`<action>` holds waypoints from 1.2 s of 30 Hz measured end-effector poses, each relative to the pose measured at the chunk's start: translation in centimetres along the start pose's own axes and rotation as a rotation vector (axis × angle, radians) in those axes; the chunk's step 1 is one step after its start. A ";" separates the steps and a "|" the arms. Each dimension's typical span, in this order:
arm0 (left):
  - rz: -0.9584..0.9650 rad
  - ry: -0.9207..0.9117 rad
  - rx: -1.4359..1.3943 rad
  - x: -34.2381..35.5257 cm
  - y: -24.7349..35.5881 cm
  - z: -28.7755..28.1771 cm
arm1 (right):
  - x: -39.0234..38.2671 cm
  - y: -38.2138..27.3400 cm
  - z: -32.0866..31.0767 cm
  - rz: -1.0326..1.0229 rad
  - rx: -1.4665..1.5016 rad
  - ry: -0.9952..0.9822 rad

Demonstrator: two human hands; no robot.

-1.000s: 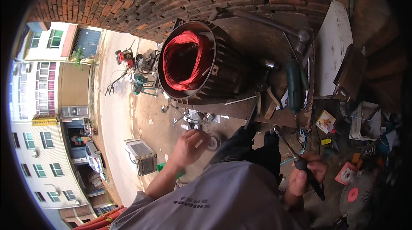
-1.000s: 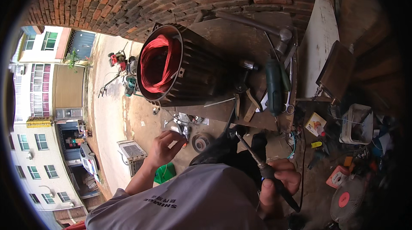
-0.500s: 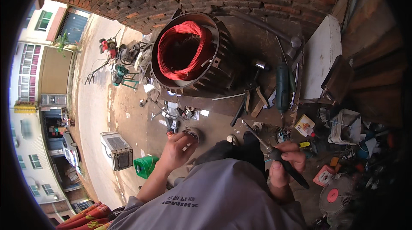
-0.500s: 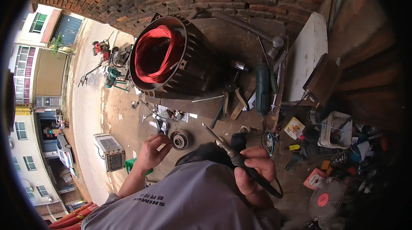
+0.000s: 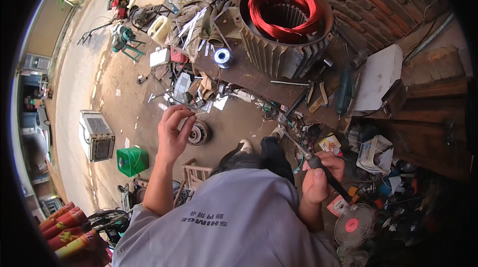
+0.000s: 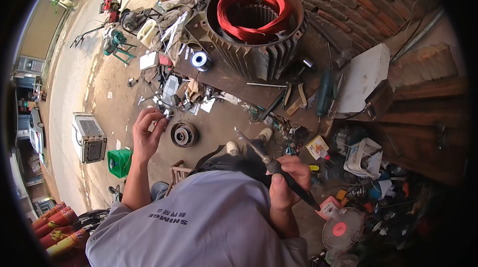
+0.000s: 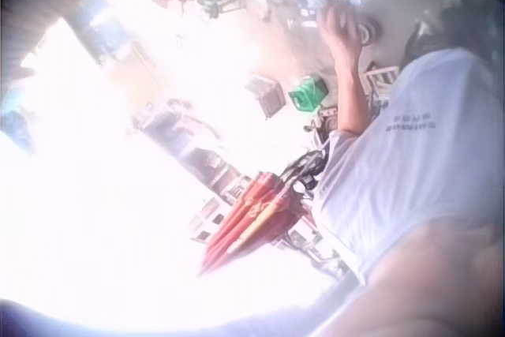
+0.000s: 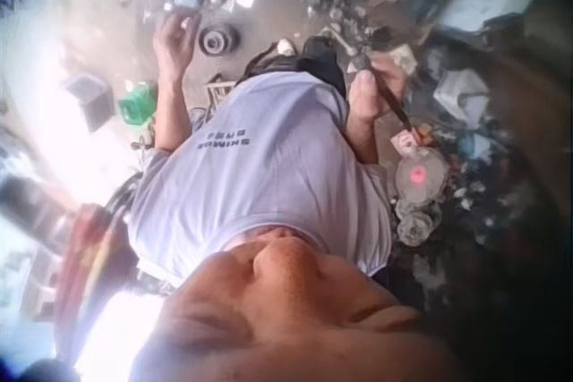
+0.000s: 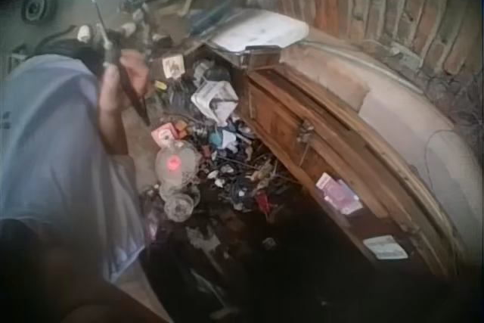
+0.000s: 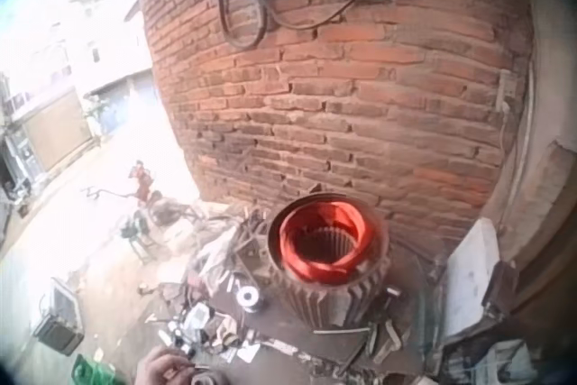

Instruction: The person uses a soldering iron and solder to join wires on a copper-wound stator. They then use pliers to cut and adjust the wires. The work is performed in a cluttered workshop with tools and parts visible around the workspace.

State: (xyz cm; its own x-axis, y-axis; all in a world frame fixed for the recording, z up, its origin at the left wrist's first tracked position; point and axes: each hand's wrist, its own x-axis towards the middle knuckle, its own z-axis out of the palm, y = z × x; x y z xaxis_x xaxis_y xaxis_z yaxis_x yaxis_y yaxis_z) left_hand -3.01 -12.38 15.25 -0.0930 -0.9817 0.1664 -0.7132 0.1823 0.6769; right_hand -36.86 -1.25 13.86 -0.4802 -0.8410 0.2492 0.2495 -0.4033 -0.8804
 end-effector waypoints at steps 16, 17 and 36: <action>0.103 0.189 -0.108 -1.1 -4.7 -4.7 | -8.8 11.8 0.8 0.522 0.096 0.069; 0.087 0.163 -0.131 -1.2 -4.5 -4.7 | -8.9 11.0 0.4 0.519 0.128 0.093; 0.289 -0.629 -0.005 0.6 7.3 9.2 | 9.9 -4.2 -17.3 -0.007 0.760 0.739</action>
State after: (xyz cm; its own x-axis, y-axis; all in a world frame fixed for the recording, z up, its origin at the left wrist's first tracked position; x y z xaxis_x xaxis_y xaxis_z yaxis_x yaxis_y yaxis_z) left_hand -14.70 -12.11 13.71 -0.6650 -0.7393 -0.1060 -0.5963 0.4402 0.6713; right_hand -57.19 -1.67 13.01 -0.8122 -0.5124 -0.2790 0.5822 -0.7419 -0.3325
